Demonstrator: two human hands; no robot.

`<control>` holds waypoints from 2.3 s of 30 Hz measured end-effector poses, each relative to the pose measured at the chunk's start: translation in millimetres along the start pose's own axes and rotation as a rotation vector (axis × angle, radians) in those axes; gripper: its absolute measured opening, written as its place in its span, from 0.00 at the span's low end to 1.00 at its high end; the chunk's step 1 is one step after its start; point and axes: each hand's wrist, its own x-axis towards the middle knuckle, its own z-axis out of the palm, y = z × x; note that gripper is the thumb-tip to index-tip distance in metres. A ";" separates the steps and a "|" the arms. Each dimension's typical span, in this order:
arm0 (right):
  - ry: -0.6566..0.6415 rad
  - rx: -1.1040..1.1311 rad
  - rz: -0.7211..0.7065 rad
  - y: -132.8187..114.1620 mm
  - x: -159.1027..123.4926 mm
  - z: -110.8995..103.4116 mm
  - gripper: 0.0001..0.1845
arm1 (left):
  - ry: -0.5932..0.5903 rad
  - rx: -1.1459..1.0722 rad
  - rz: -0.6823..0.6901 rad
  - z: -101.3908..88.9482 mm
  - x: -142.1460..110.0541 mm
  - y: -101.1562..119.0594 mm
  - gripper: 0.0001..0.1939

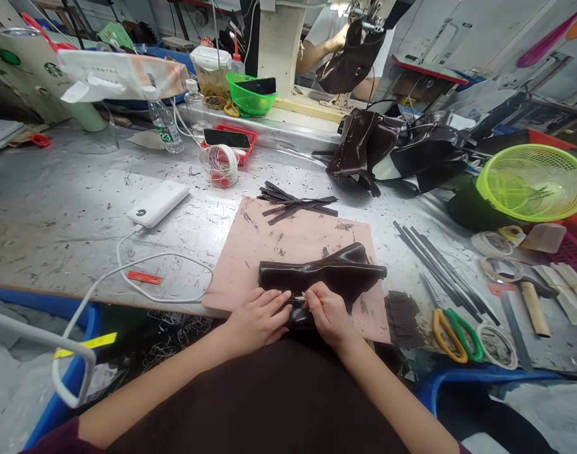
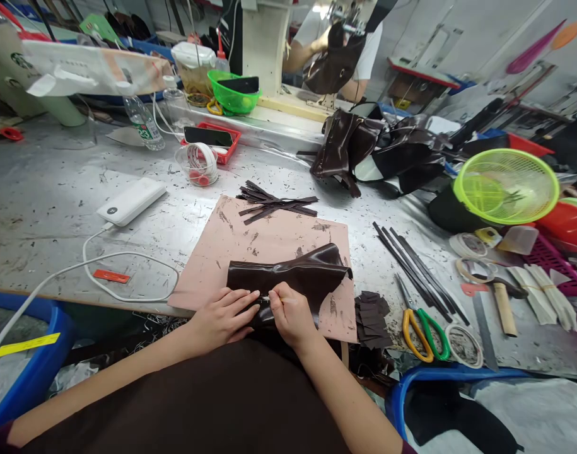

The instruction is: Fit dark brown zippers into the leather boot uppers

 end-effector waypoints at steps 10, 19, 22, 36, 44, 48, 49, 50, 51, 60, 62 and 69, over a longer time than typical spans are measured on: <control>-0.014 0.012 0.004 -0.2 -0.9 -1.1 0.13 | -0.008 -0.013 -0.006 -0.6 -0.1 -0.7 0.15; -0.007 0.043 0.012 0.5 -0.8 -1.3 0.12 | -0.001 -0.009 -0.005 0.5 -0.3 -1.6 0.15; -0.007 0.041 0.000 0.1 -0.6 -1.3 0.12 | -0.005 -0.009 -0.004 0.3 -0.3 -2.1 0.15; 0.099 0.123 0.139 3.5 -4.6 -2.0 0.14 | -0.015 -0.010 -0.005 0.0 -0.1 -1.2 0.14; 0.135 0.028 0.044 1.9 -3.8 -0.6 0.14 | -0.016 -0.012 -0.008 -1.9 0.5 -1.5 0.14; 0.144 -0.006 0.021 2.0 -3.9 -0.2 0.14 | -0.015 -0.017 -0.005 -2.5 1.3 -1.4 0.14; 0.148 -0.011 0.017 2.2 -4.0 0.0 0.14 | -0.011 -0.018 -0.005 -2.7 1.5 -1.5 0.14; 0.148 -0.017 0.012 2.2 -4.1 0.2 0.14 | -0.008 -0.019 -0.006 -2.8 1.6 -1.5 0.14; 0.145 -0.023 0.006 2.2 -4.1 0.3 0.14 | -0.008 -0.019 -0.006 -2.8 1.7 -1.5 0.14; 0.117 -0.053 0.001 0.7 -4.2 -1.4 0.15 | -0.015 -0.011 -0.007 -1.1 0.6 -0.9 0.14; 0.119 -0.051 0.005 1.0 -4.5 -1.4 0.15 | -0.014 -0.010 -0.009 -0.8 0.6 -1.1 0.14; 0.104 -0.036 0.027 1.6 -5.0 -1.6 0.15 | -0.018 -0.006 -0.004 -0.6 1.2 -0.9 0.14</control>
